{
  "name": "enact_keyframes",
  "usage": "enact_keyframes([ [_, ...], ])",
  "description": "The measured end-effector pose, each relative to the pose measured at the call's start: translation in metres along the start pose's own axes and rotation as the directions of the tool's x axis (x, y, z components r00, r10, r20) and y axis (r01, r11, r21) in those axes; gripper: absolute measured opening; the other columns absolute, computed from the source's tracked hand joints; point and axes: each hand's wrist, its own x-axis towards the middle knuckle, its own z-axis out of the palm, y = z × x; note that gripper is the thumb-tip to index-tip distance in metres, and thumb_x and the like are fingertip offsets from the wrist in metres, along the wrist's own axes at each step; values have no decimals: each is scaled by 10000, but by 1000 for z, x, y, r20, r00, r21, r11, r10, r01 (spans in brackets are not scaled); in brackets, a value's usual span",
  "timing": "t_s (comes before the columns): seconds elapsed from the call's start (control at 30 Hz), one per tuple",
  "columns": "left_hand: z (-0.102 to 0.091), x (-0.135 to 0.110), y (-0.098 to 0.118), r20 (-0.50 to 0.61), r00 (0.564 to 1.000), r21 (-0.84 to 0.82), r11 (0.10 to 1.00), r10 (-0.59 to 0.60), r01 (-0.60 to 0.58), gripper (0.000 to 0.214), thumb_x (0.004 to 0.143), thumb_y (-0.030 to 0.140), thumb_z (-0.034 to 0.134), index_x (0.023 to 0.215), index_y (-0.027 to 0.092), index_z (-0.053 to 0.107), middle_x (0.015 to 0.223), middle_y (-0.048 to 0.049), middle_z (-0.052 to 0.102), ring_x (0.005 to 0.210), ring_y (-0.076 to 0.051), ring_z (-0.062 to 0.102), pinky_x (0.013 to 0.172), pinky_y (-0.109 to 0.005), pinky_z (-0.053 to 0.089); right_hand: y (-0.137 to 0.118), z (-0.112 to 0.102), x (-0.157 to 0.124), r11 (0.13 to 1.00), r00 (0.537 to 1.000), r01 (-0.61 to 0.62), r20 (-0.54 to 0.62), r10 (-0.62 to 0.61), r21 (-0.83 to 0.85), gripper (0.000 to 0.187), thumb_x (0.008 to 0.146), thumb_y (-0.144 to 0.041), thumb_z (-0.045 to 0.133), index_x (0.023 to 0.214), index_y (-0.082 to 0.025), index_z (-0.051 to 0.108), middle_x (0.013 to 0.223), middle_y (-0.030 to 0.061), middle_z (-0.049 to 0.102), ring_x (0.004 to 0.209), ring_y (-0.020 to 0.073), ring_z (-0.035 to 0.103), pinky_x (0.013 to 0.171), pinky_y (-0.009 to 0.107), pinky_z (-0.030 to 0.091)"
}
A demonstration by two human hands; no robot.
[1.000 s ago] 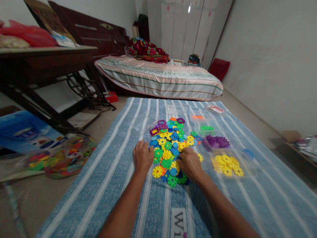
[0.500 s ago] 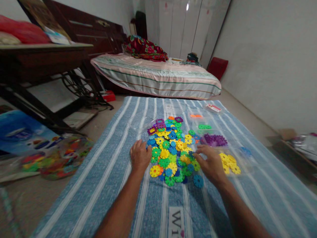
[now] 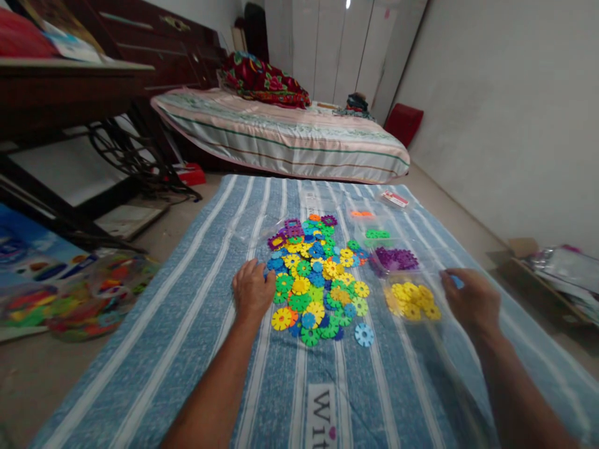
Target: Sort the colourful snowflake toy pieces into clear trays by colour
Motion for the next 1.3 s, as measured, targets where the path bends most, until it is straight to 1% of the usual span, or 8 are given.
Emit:
enact_keyframes([
  [0.17, 0, 0, -1, 1, 1000, 7, 1000, 5, -5, 333, 853, 334, 473, 1021, 145, 690, 1259, -154, 633, 1211, -293, 542, 1031, -450, 415, -100, 1, -34, 903, 970, 163, 103, -220, 397, 160, 920, -231, 507, 875, -195, 656, 897, 76, 692, 884, 195, 627, 834, 335, 502],
  [0.3, -1, 1, 0, 3, 1000, 3, 1000, 1, -1, 333, 855, 326, 474, 1017, 136, 694, 1250, -167, 636, 1205, -304, 547, 1030, -467, 419, -158, 10, -39, 839, 833, 235, 343, -434, 492, 252, 899, -128, 493, 1080, -198, 655, 1119, 105, 648, 1165, 228, 527, 980, 374, 448],
  [0.4, -2, 0, 1, 13, 1000, 0, 1000, 6, -6, 337, 854, 317, 478, 1032, 130, 693, 1261, -173, 630, 1209, -308, 545, 1032, -469, 420, -181, 17, -29, 866, 662, 284, 570, -487, 411, 369, 868, -85, 503, 1199, -205, 615, 1243, 125, 582, 1293, 273, 410, 1015, 421, 402],
  [0.5, -3, 0, 2, 18, 1000, 6, 1000, -6, 6, 335, 851, 310, 485, 1038, 125, 693, 1261, -175, 629, 1205, -307, 548, 1028, -463, 422, -196, 21, -17, 863, 523, 371, 691, -499, 343, 311, 877, -117, 515, 1159, -186, 628, 1274, 154, 540, 1303, 311, 369, 989, 458, 393],
  [0.73, -4, -1, 3, 15, 1000, -3, 1000, -7, 7, 319, 850, 296, 496, 1031, 125, 694, 1254, -180, 630, 1210, -312, 544, 1025, -475, 423, -204, 26, -7, 853, 426, 408, 758, -494, 327, 220, 858, -96, 511, 1023, -166, 637, 1074, 135, 585, 1044, 264, 501, 835, 378, 431],
  [0.93, -6, -1, 4, 28, 999, -2, 1000, -17, 17, 326, 853, 303, 497, 1041, 125, 694, 1255, -176, 630, 1215, -307, 541, 1038, -464, 416, -192, 28, -4, 864, 446, 307, 741, -502, 400, 339, 774, -48, 545, 1087, -171, 592, 1130, 101, 581, 1055, 223, 498, 859, 321, 396],
  [1.17, -5, 0, 3, 20, 1000, -20, 1000, -20, 21, 325, 845, 312, 484, 1025, 139, 693, 1254, -172, 627, 1207, -303, 539, 1037, -464, 410, -188, 27, -9, 848, 591, 223, 625, -510, 481, 207, 719, -52, 523, 859, -186, 595, 914, 48, 613, 878, 186, 536, 770, 273, 388],
  [1.3, -2, 1, -1, -19, 1000, -38, 999, -2, 1, 310, 836, 316, 481, 1003, 166, 695, 1227, -159, 640, 1188, -309, 547, 1027, -485, 413, -191, 27, -15, 809, 641, 138, 571, -513, 572, 220, 677, -32, 495, 791, -199, 584, 834, 21, 610, 818, 167, 548, 721, 248, 395],
])
